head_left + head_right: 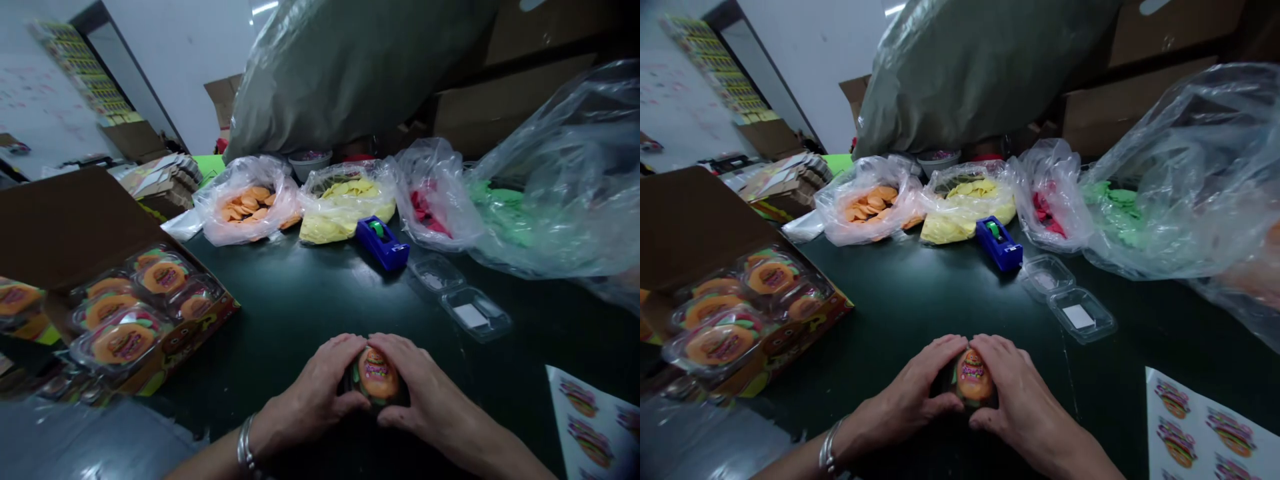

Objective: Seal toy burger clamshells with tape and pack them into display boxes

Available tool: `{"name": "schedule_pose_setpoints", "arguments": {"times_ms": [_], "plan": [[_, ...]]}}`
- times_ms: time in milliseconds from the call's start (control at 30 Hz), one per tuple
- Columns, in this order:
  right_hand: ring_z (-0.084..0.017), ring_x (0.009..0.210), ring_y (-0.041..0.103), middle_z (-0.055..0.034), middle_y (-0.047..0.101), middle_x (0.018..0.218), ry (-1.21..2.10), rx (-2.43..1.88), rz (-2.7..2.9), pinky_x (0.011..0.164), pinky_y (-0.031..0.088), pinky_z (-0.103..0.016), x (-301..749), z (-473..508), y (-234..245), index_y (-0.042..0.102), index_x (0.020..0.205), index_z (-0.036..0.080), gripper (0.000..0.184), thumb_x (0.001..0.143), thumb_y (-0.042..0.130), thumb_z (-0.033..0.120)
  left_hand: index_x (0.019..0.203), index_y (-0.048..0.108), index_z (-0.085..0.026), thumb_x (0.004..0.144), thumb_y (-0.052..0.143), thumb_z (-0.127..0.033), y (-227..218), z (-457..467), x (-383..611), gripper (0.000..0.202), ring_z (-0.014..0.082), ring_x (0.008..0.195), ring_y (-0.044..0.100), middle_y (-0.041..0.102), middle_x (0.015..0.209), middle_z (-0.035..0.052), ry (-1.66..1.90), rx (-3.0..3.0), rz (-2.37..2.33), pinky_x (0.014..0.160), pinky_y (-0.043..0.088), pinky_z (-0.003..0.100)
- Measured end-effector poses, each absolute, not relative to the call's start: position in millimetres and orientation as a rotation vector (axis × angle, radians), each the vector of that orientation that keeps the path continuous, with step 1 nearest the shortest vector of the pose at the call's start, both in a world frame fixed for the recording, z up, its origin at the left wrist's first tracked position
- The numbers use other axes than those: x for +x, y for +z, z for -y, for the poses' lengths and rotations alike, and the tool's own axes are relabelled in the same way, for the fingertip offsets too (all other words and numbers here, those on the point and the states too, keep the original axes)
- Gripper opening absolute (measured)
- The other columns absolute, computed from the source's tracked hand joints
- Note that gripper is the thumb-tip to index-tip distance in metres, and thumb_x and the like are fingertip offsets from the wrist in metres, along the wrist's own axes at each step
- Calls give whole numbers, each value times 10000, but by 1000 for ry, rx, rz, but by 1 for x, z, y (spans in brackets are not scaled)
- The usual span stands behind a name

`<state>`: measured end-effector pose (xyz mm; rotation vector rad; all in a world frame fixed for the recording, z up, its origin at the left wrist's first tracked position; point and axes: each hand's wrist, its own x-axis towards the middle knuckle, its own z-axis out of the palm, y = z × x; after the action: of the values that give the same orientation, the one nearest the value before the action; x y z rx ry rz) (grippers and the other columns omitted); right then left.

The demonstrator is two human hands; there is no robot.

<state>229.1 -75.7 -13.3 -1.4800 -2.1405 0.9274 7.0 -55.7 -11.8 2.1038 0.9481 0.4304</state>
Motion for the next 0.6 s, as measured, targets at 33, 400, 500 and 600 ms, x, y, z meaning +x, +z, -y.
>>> {"name": "schedule_pose_setpoints", "arguments": {"times_ms": [33,400,500,600], "plan": [[-293,1235,444,-97,520,1347,911,-1485,2140,1041,356,-456,227,75,-15,477,1324,208,800,583,772,141,1432,332,-250,811,675,-415,-11,56,6,728,296,1381,324,397,1475,132,421,2106,-948,1144,265,500],[-298,1154,537,-105,600,1254,806,-1491,2106,986,398,-476,219,80,-18,535,1215,207,689,570,748,91,1249,491,-207,707,770,-421,19,50,16,646,298,1170,463,550,1266,108,245,2233,-1030,1017,354,477],[-299,1124,560,-89,622,1215,791,-1488,2045,977,396,-489,215,79,-17,554,1172,219,632,580,752,124,1227,509,-193,678,784,-443,16,48,19,663,303,1133,468,569,1220,109,213,2250,-1056,992,359,471],[-291,1077,586,-80,636,1168,828,-1490,2020,950,423,-483,212,80,-15,550,1157,214,612,585,755,145,1212,544,-195,624,808,-476,16,48,15,703,303,1088,489,591,1160,103,227,2225,-1086,963,380,472]]}}
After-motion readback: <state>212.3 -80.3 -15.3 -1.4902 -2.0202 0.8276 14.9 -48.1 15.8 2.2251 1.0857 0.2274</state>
